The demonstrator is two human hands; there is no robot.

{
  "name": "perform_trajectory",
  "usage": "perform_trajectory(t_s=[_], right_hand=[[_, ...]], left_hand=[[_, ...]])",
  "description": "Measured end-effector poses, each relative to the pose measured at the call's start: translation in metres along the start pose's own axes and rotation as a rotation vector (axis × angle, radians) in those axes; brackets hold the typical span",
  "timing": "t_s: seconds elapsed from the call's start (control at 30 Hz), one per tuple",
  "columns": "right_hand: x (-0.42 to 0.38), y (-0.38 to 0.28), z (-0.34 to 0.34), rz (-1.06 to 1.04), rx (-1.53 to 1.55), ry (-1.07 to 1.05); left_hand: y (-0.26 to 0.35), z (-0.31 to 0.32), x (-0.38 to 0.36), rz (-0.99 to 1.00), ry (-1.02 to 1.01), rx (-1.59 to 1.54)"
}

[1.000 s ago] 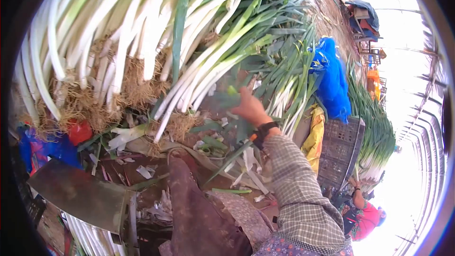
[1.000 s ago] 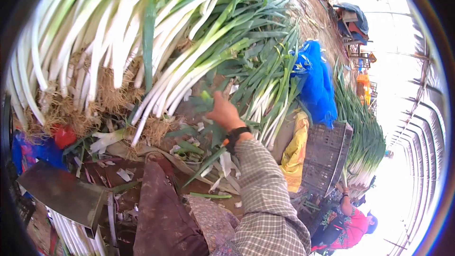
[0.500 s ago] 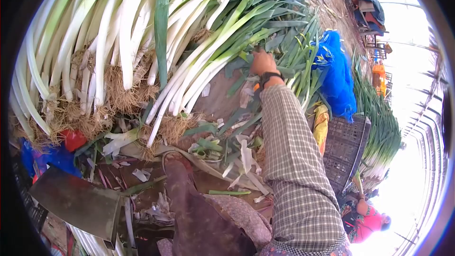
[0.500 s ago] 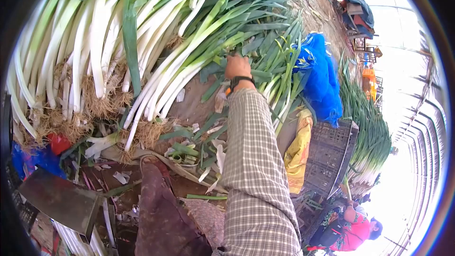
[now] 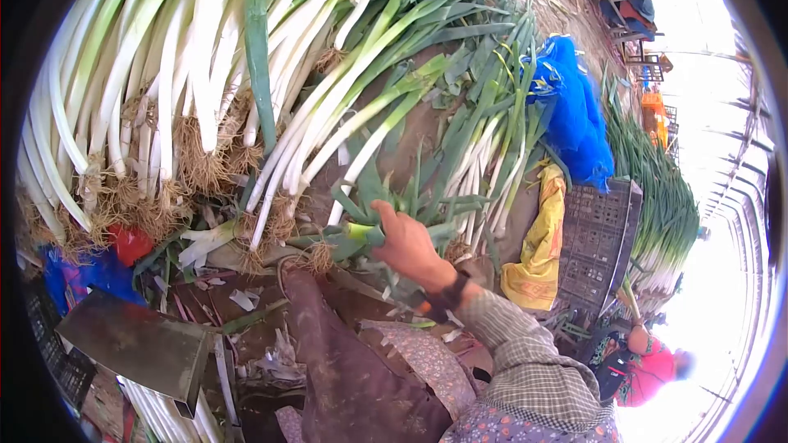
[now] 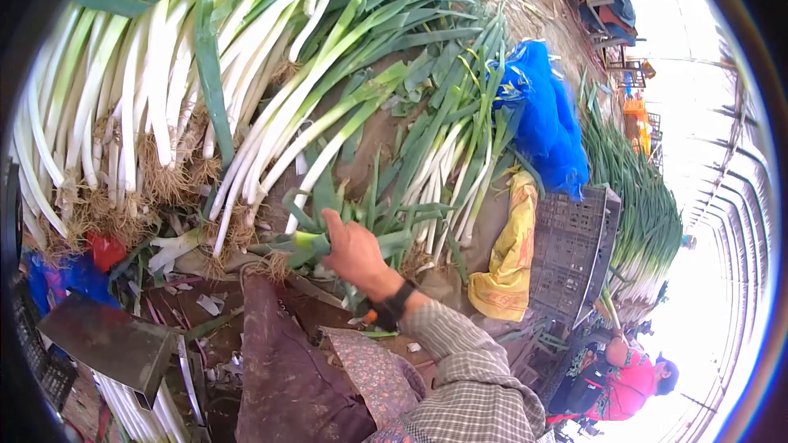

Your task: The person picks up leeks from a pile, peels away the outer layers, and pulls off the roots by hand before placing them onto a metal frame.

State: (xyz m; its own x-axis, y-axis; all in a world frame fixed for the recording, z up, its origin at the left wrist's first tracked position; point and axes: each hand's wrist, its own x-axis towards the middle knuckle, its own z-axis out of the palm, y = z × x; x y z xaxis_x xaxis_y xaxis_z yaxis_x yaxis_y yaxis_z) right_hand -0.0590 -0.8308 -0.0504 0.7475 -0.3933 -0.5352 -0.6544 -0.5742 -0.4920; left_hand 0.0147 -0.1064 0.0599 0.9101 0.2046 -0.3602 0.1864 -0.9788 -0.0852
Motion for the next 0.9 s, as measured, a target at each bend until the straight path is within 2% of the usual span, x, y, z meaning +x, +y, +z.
perform_trajectory(t_s=[0.03, 0.13, 0.17, 0.27, 0.4, 0.47, 0.53, 0.57, 0.67, 0.73, 0.77, 0.87, 0.9], right_hand=[[-0.013, -0.018, -0.016, 0.042, 0.107, -0.019], [-0.057, -0.045, -0.044, -0.339, 0.187, -0.056], [-0.062, -0.045, -0.047, -0.3, 0.17, -0.046], [-0.04, 0.0, -0.045, 0.184, 0.345, -0.023], [0.017, 0.102, -0.046, 0.348, 0.469, 0.374], [0.067, 0.164, -0.036, 0.368, 0.594, 0.476], [0.11, 0.203, -0.028, 0.508, 0.716, 0.476], [0.118, 0.199, -0.041, 0.492, 0.99, 0.205], [0.148, 0.16, -0.004, 0.575, 0.791, 0.35], [0.158, 0.131, 0.026, 0.674, 0.55, 0.625], [0.158, 0.125, 0.023, 0.721, 0.647, 0.61], [0.152, 0.095, 0.012, 0.89, 0.391, 0.534], [0.157, 0.108, 0.022, 0.827, 0.353, 0.591]], left_hand=[[0.001, -0.002, 0.002, 0.002, -0.003, -0.001], [0.005, -0.002, 0.002, 0.011, -0.01, -0.011], [0.005, 0.002, 0.001, 0.007, -0.01, -0.011], [-0.008, 0.001, 0.001, 0.02, 0.003, -0.04], [-0.02, 0.004, 0.004, 0.05, 0.023, -0.076], [-0.027, 0.005, 0.0, 0.053, 0.024, -0.086], [-0.032, 0.007, -0.007, 0.042, 0.016, -0.093], [-0.031, 0.003, -0.008, 0.036, 0.017, -0.096], [-0.029, 0.001, -0.014, 0.008, 0.007, -0.097], [-0.025, -0.001, -0.015, -0.005, 0.001, -0.083], [-0.025, -0.004, -0.016, -0.01, -0.006, -0.081], [-0.025, -0.007, -0.016, -0.025, -0.033, -0.077], [-0.026, -0.007, -0.016, -0.03, -0.035, -0.083]])
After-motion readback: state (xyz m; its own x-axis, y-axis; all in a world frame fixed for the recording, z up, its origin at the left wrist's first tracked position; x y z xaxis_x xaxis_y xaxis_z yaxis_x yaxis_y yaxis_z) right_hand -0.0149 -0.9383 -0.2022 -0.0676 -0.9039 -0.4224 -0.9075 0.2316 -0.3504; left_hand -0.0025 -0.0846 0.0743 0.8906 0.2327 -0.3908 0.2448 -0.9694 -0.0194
